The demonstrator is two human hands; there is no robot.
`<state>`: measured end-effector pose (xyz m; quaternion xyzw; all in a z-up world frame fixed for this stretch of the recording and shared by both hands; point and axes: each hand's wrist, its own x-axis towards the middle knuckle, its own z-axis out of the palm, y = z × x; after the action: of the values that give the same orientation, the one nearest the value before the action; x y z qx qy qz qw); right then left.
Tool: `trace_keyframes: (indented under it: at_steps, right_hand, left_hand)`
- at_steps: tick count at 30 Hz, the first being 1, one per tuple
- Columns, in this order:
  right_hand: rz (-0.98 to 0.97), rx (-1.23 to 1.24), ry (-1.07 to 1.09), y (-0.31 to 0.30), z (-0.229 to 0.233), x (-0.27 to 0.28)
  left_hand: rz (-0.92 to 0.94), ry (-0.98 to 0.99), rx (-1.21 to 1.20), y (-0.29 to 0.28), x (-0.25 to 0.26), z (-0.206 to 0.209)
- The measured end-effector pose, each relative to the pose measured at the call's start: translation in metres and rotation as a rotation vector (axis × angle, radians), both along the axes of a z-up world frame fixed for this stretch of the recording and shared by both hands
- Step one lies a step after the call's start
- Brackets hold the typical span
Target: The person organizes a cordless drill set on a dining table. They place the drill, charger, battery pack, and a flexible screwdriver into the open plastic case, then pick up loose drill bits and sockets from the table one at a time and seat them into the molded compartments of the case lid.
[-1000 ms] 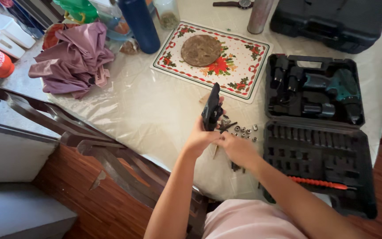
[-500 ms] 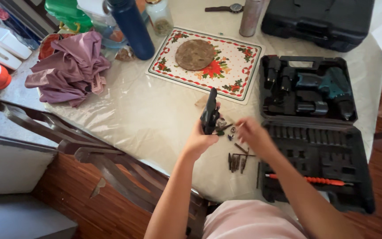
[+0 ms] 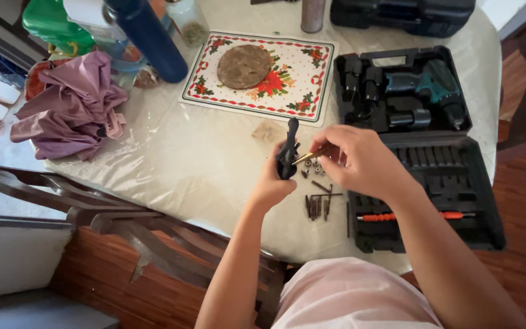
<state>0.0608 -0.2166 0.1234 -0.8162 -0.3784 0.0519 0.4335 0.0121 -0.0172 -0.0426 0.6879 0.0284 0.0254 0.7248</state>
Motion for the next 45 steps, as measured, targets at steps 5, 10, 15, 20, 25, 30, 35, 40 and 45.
trace_keyframes:
  at_steps: [5,10,15,20,25,30,35,40,45]
  right_hand:
    - [0.061,-0.043,0.028,0.009,-0.019,0.009]
    - [0.081,-0.012,0.181,0.007,-0.034,0.012]
    - [-0.047,0.056,0.378,0.007,-0.033,0.006]
    - [-0.005,0.072,0.239,0.019,-0.033,-0.002]
    - [-0.01,0.102,0.199,0.022,-0.06,0.005]
    - [-0.193,0.014,0.161,0.016,-0.132,0.007]
    - [0.109,-0.526,0.012,0.005,-0.206,-0.041]
    - [0.227,-0.63,-0.493,0.008,-0.236,-0.057]
    - [0.244,-0.664,-0.611,0.006,-0.241,-0.057]
  left_hand:
    - [-0.041,0.078,-0.008,-0.011,0.0,0.001]
    - [-0.083,-0.052,-0.033,-0.017,0.001,-0.001]
    - [-0.038,-0.06,-0.057,-0.017,0.0,0.001]
    - [-0.018,-0.1,-0.088,-0.016,-0.003,0.002]
    - [0.002,-0.128,-0.127,-0.015,0.002,-0.003]
    - [0.125,-0.114,-0.144,-0.004,0.003,0.001]
    - [0.147,-0.073,-0.349,0.001,0.003,0.015]
    - [0.126,-0.1,-0.353,0.0,-0.003,0.024]
    - [0.091,-0.117,-0.37,-0.001,-0.003,0.026]
